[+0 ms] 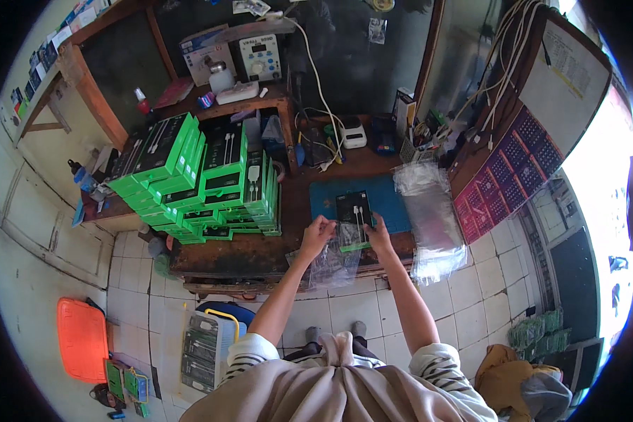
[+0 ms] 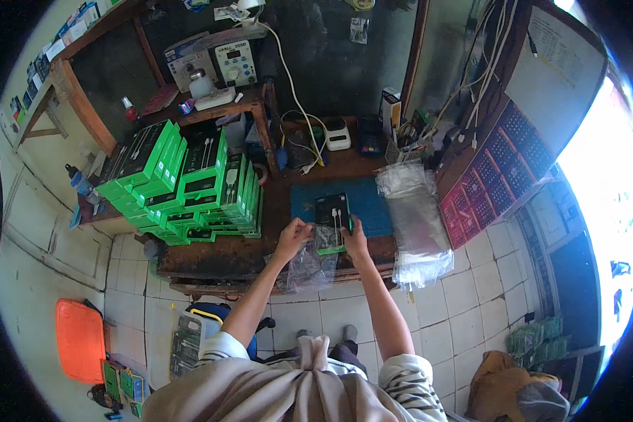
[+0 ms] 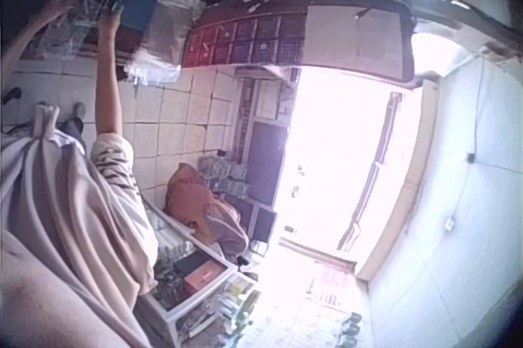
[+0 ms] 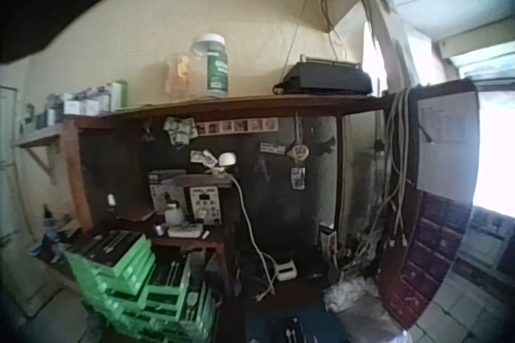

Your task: The person takes a boxed cable from a stack, places it inside a clear plastic bag, folds the top of the bag over, and places the packed unit into a larger plastic storage bin.

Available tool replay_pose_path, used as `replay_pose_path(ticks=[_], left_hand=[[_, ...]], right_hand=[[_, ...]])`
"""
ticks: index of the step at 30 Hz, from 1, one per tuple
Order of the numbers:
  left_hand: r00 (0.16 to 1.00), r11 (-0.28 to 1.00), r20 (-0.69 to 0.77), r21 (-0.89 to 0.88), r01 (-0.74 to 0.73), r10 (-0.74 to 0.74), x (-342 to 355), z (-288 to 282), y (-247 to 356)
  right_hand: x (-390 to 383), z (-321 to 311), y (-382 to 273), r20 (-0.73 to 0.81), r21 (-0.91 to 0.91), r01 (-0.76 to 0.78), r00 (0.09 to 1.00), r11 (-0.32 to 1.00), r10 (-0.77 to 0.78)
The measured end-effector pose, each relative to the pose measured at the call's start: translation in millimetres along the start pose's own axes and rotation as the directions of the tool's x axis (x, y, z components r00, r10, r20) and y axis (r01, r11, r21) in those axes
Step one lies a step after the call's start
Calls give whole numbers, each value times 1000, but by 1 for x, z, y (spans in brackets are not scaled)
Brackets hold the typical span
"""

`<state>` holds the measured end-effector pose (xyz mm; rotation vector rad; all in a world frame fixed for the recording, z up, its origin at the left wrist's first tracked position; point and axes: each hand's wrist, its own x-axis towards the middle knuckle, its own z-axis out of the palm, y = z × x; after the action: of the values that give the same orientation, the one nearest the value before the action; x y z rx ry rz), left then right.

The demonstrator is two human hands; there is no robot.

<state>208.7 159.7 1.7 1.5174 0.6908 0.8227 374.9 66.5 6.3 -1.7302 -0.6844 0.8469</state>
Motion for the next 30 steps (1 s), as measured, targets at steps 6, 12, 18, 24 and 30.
replay_pose_path(ticks=[6,12,18,24,30], left_hand=[[929,908,-58,244,-342,365,11,-18,68],[777,655,5,535,-534,630,5,-27,157],[736,488,92,692,-532,671,0,-25,180],[732,469,165,671,-575,661,1,-23,184],[724,463,169,667,-584,669,2,-26,188]], right_hand=[[-3,-19,-49,-52,577,-181,965,796,257],[5,-45,-104,146,945,-108,984,307,-101],[-16,-51,-158,171,890,-52,959,454,-225],[-23,-37,-178,180,727,121,916,676,-358],[-27,-34,-175,276,569,113,907,814,-319]])
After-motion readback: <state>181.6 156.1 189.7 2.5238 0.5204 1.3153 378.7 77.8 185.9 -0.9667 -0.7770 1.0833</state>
